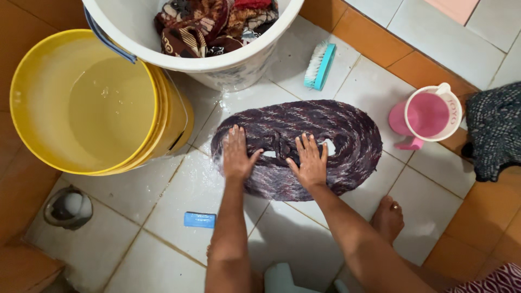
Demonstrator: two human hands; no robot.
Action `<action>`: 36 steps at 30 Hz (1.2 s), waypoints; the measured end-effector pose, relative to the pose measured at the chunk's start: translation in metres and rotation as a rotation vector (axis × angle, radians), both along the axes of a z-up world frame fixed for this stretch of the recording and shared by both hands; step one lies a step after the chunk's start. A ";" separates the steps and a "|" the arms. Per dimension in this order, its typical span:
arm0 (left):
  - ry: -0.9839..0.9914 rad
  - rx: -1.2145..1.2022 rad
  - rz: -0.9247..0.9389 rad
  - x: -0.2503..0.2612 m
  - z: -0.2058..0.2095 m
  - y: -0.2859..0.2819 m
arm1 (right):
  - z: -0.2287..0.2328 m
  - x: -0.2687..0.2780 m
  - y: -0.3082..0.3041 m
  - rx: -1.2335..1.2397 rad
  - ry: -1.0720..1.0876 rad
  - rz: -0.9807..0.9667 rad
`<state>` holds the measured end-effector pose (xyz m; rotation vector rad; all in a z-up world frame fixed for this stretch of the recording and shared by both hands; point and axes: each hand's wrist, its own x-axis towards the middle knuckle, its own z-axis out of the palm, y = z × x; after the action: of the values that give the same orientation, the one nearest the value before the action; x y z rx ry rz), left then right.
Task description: The person scrubs a circular rug on the floor by hand and with a brush, then washes a dark cloth in a bucket of soapy water, rinsing and wringing it using water poured from a pink mug.
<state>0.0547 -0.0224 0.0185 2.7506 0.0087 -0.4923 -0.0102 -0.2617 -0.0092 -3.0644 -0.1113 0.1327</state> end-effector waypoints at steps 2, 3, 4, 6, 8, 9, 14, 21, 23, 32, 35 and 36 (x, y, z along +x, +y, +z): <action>0.145 0.273 -0.152 0.011 0.013 0.016 | 0.000 0.002 0.001 -0.016 0.007 -0.003; 0.146 0.274 -0.153 0.010 0.013 0.015 | -0.001 0.002 0.001 -0.018 0.012 -0.001; 0.126 0.198 0.126 0.006 0.009 0.010 | -0.001 0.003 -0.001 -0.023 0.016 0.001; 0.105 0.117 0.403 -0.009 -0.006 -0.003 | -0.002 0.003 -0.001 -0.001 0.000 0.002; -0.241 0.052 0.576 -0.044 -0.023 -0.022 | -0.002 0.005 -0.001 0.028 -0.025 0.004; -0.279 0.033 0.532 -0.067 -0.030 -0.035 | -0.001 0.006 -0.001 0.048 -0.013 -0.009; -0.311 -0.046 0.068 -0.200 -0.049 -0.144 | -0.003 0.003 -0.003 -0.002 -0.003 0.003; -0.513 -0.216 0.176 -0.178 -0.063 -0.093 | 0.003 0.004 -0.023 0.220 0.011 0.119; -0.394 0.038 0.216 -0.149 -0.062 -0.050 | 0.005 0.001 -0.030 0.285 0.064 0.139; 0.027 0.236 0.183 -0.146 -0.044 -0.067 | -0.013 -0.123 -0.070 0.214 -0.029 -0.369; -0.152 0.076 -0.101 -0.186 -0.040 -0.131 | -0.022 -0.137 -0.082 0.116 0.044 -0.283; -0.159 0.076 -0.103 -0.194 -0.040 -0.136 | -0.023 -0.134 -0.084 0.084 0.059 -0.257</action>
<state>-0.1397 -0.1580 -0.0212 2.8678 -0.1571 -0.3045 -0.1444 -0.3459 -0.0325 -2.9545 0.2718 0.1966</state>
